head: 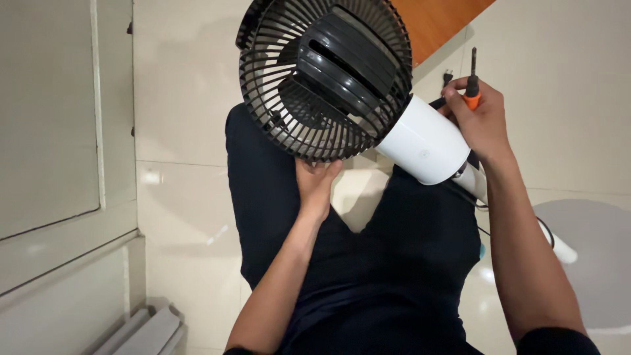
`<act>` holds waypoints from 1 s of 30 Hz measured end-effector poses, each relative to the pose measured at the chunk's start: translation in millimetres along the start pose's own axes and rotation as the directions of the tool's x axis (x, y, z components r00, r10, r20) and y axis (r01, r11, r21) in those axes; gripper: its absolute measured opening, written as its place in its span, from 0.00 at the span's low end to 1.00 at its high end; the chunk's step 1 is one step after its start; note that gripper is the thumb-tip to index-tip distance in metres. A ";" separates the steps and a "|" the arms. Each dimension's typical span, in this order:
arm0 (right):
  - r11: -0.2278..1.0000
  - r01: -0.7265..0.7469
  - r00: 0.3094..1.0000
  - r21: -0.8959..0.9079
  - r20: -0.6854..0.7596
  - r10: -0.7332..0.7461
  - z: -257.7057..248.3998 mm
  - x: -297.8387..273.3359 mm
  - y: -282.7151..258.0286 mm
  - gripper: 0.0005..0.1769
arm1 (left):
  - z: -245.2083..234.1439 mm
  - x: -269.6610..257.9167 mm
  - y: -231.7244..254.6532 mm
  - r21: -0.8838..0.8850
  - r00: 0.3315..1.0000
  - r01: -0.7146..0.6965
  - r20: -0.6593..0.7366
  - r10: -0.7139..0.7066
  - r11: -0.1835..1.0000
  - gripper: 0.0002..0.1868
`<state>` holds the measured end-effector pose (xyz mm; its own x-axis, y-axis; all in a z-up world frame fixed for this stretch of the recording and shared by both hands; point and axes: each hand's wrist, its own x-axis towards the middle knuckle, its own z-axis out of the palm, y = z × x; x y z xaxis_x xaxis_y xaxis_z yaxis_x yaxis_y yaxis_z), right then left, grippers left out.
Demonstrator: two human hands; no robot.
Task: The person uses an orange screwdriver to remove screws from the front grille of a white pedestal fan. They detach the grille and set it aside, then continue to unscrew and remove the rear grille, exposing the fan blades and motor housing.
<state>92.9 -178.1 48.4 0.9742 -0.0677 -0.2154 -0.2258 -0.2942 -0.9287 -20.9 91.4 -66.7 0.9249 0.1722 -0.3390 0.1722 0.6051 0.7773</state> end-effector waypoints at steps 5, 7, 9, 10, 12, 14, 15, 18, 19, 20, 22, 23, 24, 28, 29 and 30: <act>0.997 0.059 0.998 -0.044 0.033 -0.058 -4.8 -0.2 2.6 0.06 | -1.0 -0.8 5.8 -0.092 0.996 0.072 0.059 -0.066 0.993 0.39; 0.995 0.086 0.996 -0.054 0.040 -0.084 -5.3 1.5 1.0 0.06 | -2.0 -1.8 6.4 -0.107 0.995 0.071 0.072 -0.063 0.992 0.38; 0.990 0.130 0.990 -0.056 0.057 -0.126 -5.4 0.5 -1.2 0.06 | -1.8 -5.9 6.3 -0.113 0.995 0.072 0.084 -0.062 0.991 0.38; 0.991 0.119 0.992 -0.069 0.053 -0.115 -6.1 -1.2 -3.1 0.06 | -2.6 -8.9 7.6 -0.109 0.994 0.071 0.086 -0.061 0.992 0.39; 0.991 0.095 0.995 -0.096 0.047 -0.090 -5.3 -2.5 -10.3 0.06 | -1.7 -10.9 12.0 -0.073 0.996 0.059 0.073 -0.054 0.996 0.40; 0.990 0.099 0.994 -0.096 0.056 -0.094 -5.5 -1.5 -15.4 0.05 | 0.7 -9.1 12.9 -0.001 0.999 0.025 0.038 -0.025 1.000 0.41; 0.991 0.100 0.993 -0.091 0.072 -0.094 -4.5 -2.8 -17.0 0.05 | 1.9 -10.4 11.7 -0.023 0.999 0.006 0.050 -0.004 1.000 0.43; 0.979 0.132 0.991 -0.155 0.051 -0.125 -2.4 -7.6 -22.7 0.05 | 0.7 -10.3 9.4 -0.049 0.995 -0.062 0.074 0.066 0.997 0.48; 0.978 0.133 0.991 -0.160 0.050 -0.127 0.2 -7.6 -23.9 0.05 | -0.3 -10.2 9.2 -0.030 0.993 -0.087 0.083 0.089 0.996 0.50; 0.977 0.134 0.991 -0.164 0.048 -0.128 1.6 -8.2 -25.0 0.05 | -2.0 -9.4 9.7 -0.011 0.990 -0.110 0.092 0.111 0.994 0.52; 0.975 0.126 0.991 -0.184 0.054 -0.118 3.8 -8.2 -24.3 0.04 | -5.5 -12.4 10.6 -0.215 0.979 -0.080 0.166 0.117 0.973 0.53; 0.972 0.118 0.992 -0.202 0.054 -0.110 3.4 -10.4 -25.2 0.04 | -6.4 -13.2 12.2 -0.318 0.970 -0.053 0.209 0.125 0.947 0.54; 0.969 0.111 0.993 -0.220 0.053 -0.101 3.8 -10.1 -26.3 0.03 | -6.2 -12.5 13.5 -0.362 0.964 -0.092 0.202 0.174 0.928 0.52; 0.985 0.090 0.994 -0.144 0.073 -0.080 4.6 -7.7 -20.9 0.03 | -7.4 -5.6 14.9 -0.371 0.990 -0.120 0.030 0.141 0.921 0.48; 0.987 0.078 0.995 -0.142 0.068 -0.069 3.8 -5.5 -19.5 0.03 | -7.2 -1.0 15.5 -0.337 0.995 -0.100 -0.050 0.088 0.936 0.48; 0.988 0.065 0.996 -0.140 0.062 -0.057 3.0 -3.9 -18.8 0.03 | -7.1 0.0 17.2 -0.304 0.996 -0.075 -0.067 0.057 0.950 0.48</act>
<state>93.4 -169.4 65.8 0.9836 0.0088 -0.1803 -0.1592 -0.4284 -0.8894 -20.3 107.4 -57.0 0.9083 0.2584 -0.3290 -0.0087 0.7979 0.6027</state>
